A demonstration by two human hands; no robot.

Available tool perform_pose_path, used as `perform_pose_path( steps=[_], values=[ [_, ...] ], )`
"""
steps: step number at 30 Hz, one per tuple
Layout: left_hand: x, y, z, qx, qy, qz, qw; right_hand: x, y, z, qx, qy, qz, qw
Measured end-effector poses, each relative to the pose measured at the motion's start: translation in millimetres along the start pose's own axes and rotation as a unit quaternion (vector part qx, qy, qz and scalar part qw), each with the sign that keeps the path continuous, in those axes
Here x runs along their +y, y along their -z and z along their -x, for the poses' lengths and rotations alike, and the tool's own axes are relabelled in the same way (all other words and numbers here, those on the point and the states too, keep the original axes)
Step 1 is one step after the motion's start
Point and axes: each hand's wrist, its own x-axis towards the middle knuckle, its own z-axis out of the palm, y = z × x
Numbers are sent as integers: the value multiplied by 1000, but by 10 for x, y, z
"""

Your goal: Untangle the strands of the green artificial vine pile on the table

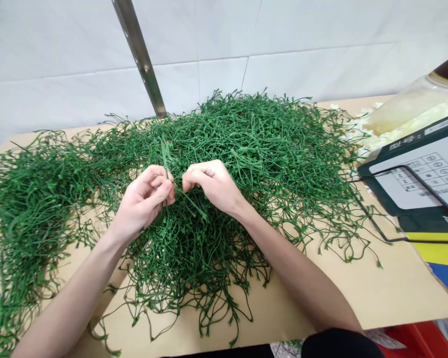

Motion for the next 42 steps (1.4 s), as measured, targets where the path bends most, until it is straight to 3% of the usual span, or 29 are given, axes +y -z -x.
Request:
perform_pose_path(
  steps=[3,7,14,23,29,35,42],
  values=[
    [58,-8,14,11,-10,-42,999,-78,1,37,-24,13,86,996],
    [120,5,22,27,-11,-71,997,-171,-6,72,-49,82,167,981],
    [152,28,20,40,-32,-117,992,-208,24,73,-76,149,199,966],
    [117,41,34,49,-12,-32,998,-215,3,107,-102,220,328,913],
    [146,35,22,44,-16,-63,997,-262,-21,114,-84,221,271,933],
    [177,-26,41,45,-31,-112,992,-273,-29,130,-78,178,254,947],
    [205,-33,76,-1,-18,-126,992,-299,5,144,-109,157,236,953]
  ],
)
